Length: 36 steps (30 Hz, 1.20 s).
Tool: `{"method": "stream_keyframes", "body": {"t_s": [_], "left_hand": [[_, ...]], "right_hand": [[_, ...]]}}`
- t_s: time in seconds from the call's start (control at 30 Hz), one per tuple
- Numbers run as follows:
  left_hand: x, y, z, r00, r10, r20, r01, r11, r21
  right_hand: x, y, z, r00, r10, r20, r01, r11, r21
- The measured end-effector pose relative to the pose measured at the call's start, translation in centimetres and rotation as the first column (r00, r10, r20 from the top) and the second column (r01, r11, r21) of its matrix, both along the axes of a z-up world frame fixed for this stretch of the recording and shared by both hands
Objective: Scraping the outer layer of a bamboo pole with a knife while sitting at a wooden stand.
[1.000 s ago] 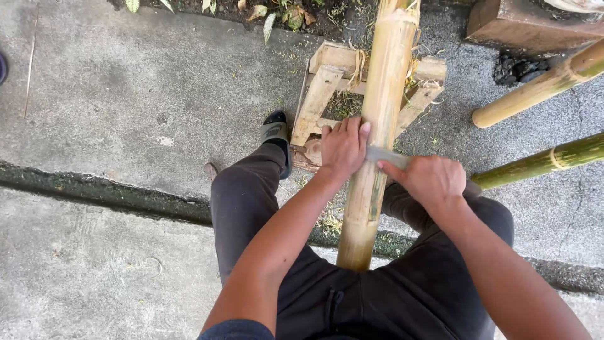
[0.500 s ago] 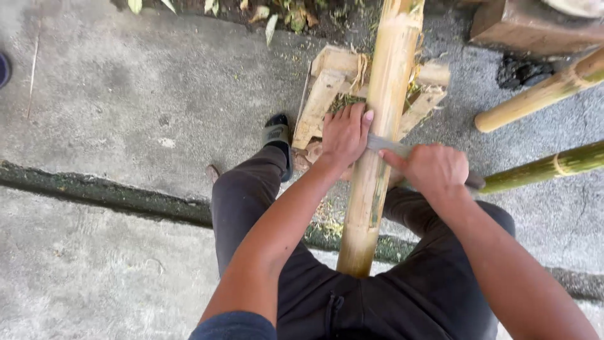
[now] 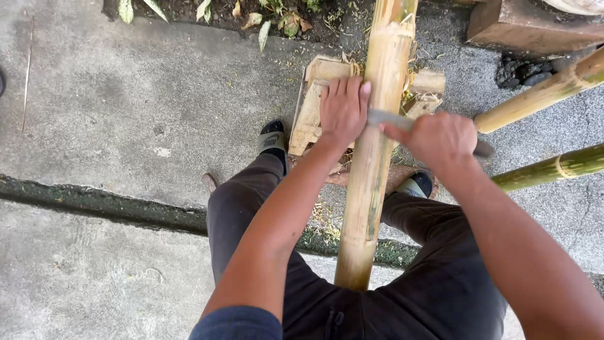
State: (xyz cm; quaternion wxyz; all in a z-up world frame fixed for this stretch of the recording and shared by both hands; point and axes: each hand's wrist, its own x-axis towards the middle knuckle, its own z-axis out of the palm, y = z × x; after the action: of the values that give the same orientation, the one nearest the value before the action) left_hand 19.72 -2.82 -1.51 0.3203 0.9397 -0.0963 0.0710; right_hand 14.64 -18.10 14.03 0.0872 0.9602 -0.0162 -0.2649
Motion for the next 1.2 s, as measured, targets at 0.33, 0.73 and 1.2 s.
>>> {"method": "stream_keyframes", "body": {"t_s": [0.33, 0.73, 1.2], "left_hand": [[12.1, -2.8, 2.1, 0.933, 0.223, 0.282, -0.246, 0.968, 0.047], [-12.7, -2.4, 7.0, 0.853, 0.067, -0.518, -0.205, 0.955, -0.213], [-11.7, -2.2, 6.9, 0.765, 0.075, -0.639, -0.147, 0.987, -0.061]], "right_hand": [[9.3, -5.6, -6.6, 0.889, -0.374, 0.265, 0.284, 0.903, 0.322], [-2.1, -5.6, -8.2, 0.776, -0.62, -0.12, 0.539, 0.551, 0.637], [11.1, -4.9, -0.4, 0.993, 0.111, 0.039, -0.101, 0.975, -0.198]]}}
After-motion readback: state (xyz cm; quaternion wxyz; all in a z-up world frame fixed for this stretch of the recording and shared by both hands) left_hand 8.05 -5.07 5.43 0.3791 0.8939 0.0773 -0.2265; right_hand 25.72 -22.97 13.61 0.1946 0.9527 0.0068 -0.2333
